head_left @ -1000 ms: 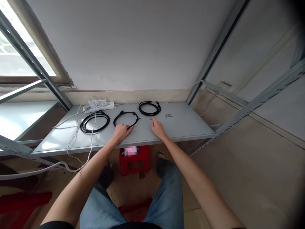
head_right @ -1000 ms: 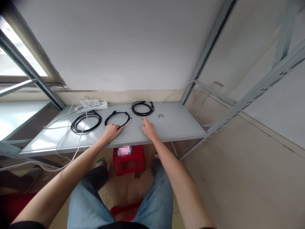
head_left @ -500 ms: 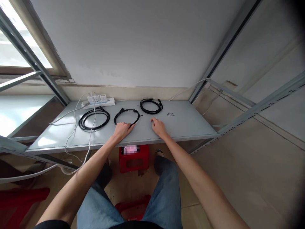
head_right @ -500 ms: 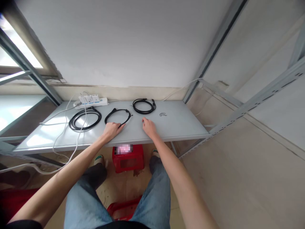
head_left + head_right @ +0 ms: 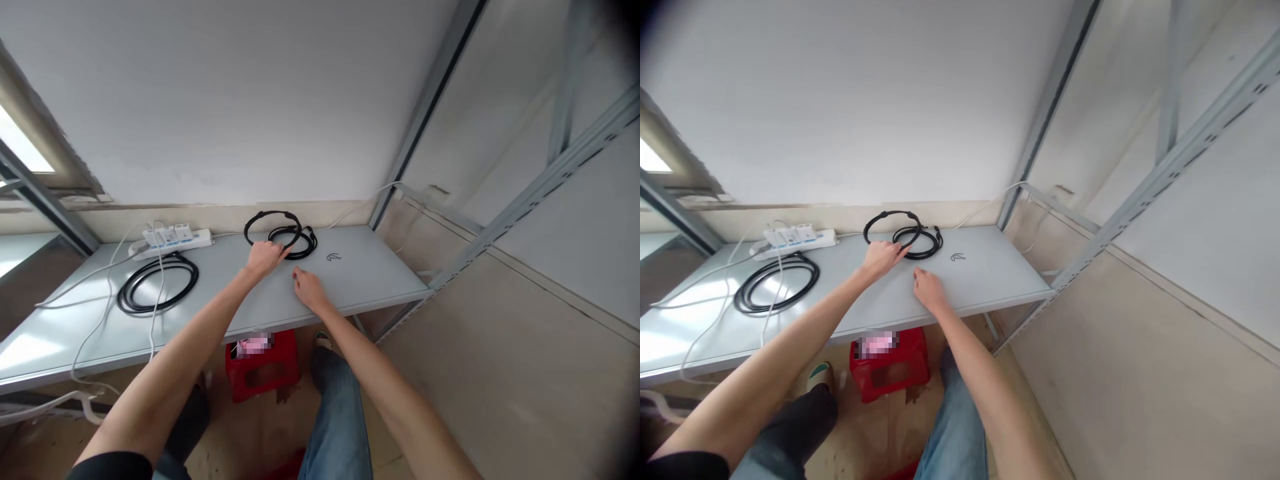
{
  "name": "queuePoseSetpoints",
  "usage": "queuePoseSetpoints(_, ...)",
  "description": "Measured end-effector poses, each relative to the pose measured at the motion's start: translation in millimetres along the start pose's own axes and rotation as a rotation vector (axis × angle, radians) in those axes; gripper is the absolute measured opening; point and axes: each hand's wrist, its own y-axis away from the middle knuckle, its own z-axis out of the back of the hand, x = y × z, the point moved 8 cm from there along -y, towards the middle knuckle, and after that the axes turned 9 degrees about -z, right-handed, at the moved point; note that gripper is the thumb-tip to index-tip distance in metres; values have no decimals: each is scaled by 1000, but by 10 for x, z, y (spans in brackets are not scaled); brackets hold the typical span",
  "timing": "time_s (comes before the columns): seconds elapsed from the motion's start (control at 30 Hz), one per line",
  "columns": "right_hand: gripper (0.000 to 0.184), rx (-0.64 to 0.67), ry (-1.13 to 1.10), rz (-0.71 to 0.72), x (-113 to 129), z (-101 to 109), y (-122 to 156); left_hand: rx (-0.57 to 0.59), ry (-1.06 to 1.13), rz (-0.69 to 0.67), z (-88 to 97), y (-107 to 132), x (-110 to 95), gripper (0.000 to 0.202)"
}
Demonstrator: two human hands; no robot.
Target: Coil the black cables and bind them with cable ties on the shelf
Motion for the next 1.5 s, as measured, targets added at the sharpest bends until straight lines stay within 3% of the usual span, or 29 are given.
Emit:
queuePoseSetpoints(0.17,30,-1,55,15,18,-26,7,106,-10,-180,-314,-408,-432,70)
queuePoseSetpoints(0.4,29,1,77,26,24,-34,22,76,42,-127,-486,-700,-267,65)
queuePoseSetpoints(0.53,28,1,68,10,12,-23,21,37,116,-233,-602,-646,-264,56)
queuePoseSetpoints(0.63,30,9,53,2,10,-21,7,4,204,-285,-631,-469,-209,63)
queuePoseSetpoints(0.77,31,21,35,-3,6,-28,-9,-124,258,-167,-479,-34,218,71)
queuePoseSetpoints(0.97,31,-5,49,-17,-2,-25,-15,-54,147,94,-411,1059,1127,73)
queuePoseSetpoints(1.17,30,-19,52,-16,25,0,2,26,-124,366,-180,2057,1693,53)
queuePoseSetpoints(1.23,31,-28,58,-19,28,9,9,79,-177,431,-132,2258,1770,52)
queuePoseSetpoints(1.33,31,-36,65,-17,33,13,13,157,-194,399,-147,2358,1717,49)
queuePoseSetpoints(1.5,31,-30,65,-32,29,2,6,129,-122,252,-212,2051,1218,51)
